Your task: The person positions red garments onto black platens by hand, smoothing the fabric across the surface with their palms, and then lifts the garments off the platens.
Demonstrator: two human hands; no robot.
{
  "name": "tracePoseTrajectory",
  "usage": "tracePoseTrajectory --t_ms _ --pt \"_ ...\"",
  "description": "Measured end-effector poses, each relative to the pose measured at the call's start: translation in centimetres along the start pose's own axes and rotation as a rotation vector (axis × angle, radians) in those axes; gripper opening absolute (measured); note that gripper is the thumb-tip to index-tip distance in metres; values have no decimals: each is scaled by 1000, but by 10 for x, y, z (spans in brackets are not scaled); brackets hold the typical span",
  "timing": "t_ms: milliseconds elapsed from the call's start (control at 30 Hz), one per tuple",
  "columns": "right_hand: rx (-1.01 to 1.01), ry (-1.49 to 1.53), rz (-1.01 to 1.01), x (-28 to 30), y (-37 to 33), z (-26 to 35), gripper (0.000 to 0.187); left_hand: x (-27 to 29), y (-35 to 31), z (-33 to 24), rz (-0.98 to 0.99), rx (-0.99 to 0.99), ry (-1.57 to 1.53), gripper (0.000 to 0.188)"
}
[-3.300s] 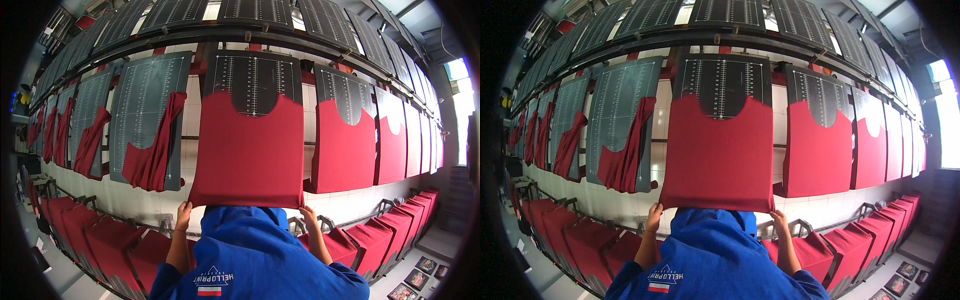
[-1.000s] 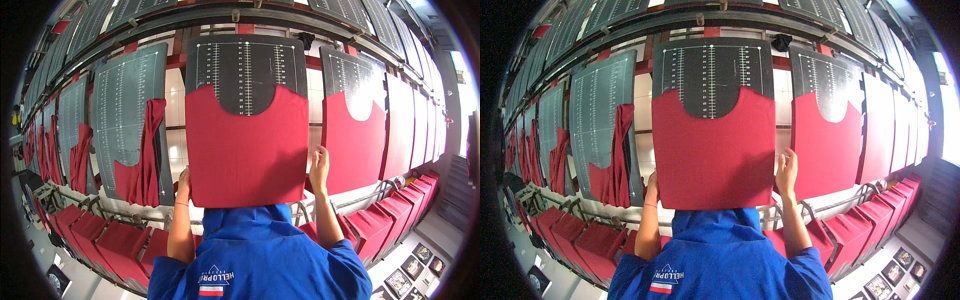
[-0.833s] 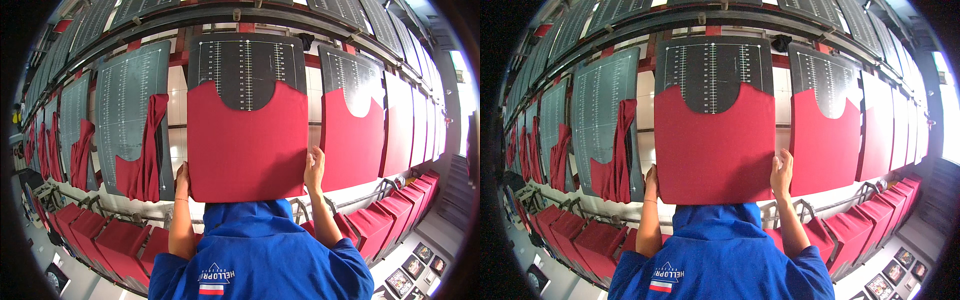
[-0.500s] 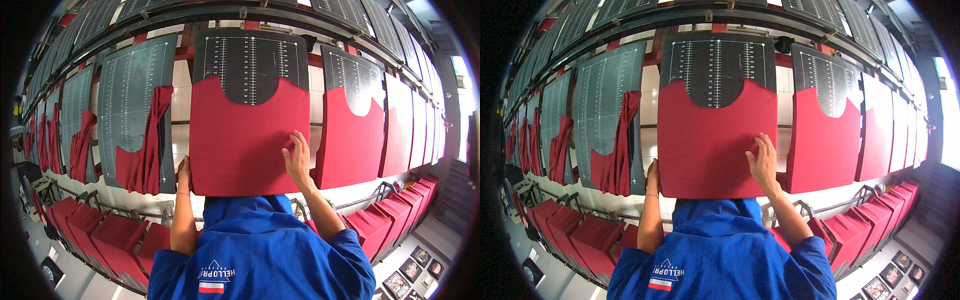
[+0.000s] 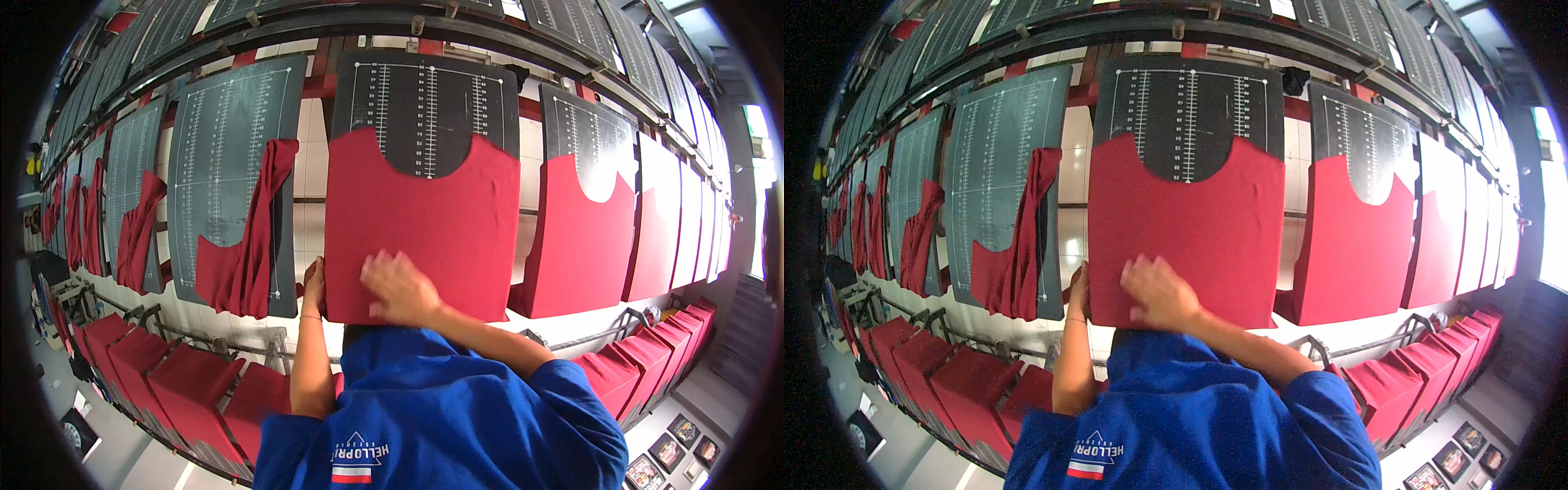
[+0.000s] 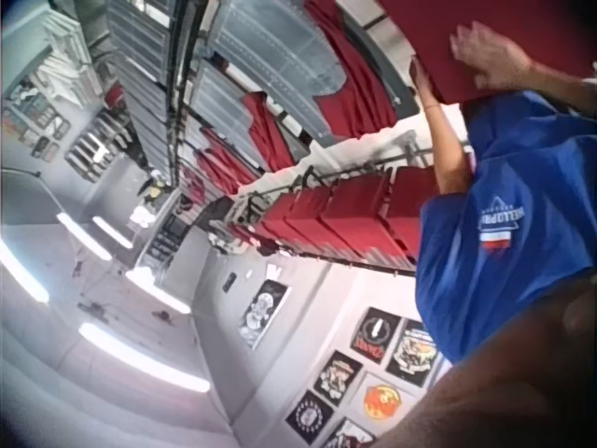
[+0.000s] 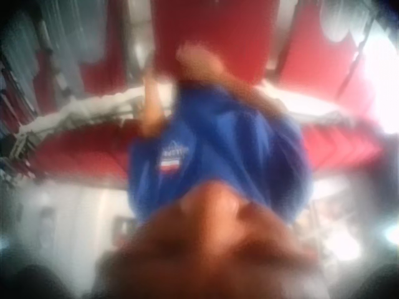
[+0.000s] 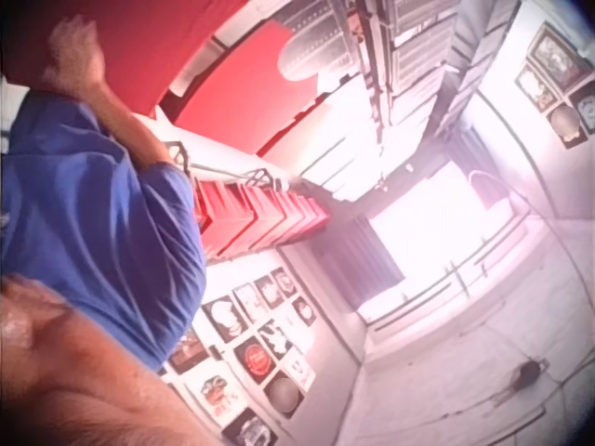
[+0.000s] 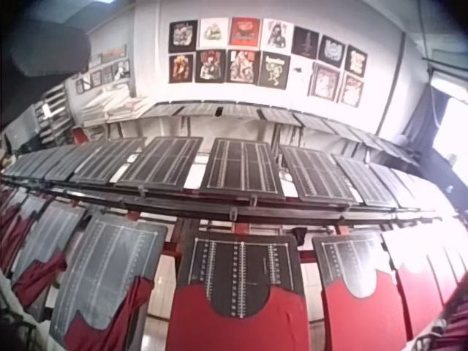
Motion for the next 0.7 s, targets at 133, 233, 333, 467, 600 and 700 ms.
tracePoseTrajectory --t_ms 133,233,333,467,600,700 --pt "320 191 290 -26 -3 8 88 7 1 4 -13 -94 -85 56" --pt "246 72 116 43 92 -74 83 0 -9 -2 -63 -69 -53 55" --pt "181 -31 -233 106 190 -150 80 -2 -21 -24 -219 26 211 55" --pt "24 31 -163 68 203 -84 82 -20 -66 -74 -287 -341 422 65" --pt "414 194 187 -42 43 39 84 -47 -113 -113 -525 -654 934 72" --pt "363 294 525 -31 -44 11 87 -92 -136 -112 -844 -817 1429 74"
Point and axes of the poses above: each hand's wrist, its own y-axis towards the middle knuckle, its own x-axis out of the back of the hand, z = x × y, the point moved 8 cm from there along y, towards the middle knuckle, and after that the axes turned 15 degrees about y, right-handed, at the moved point
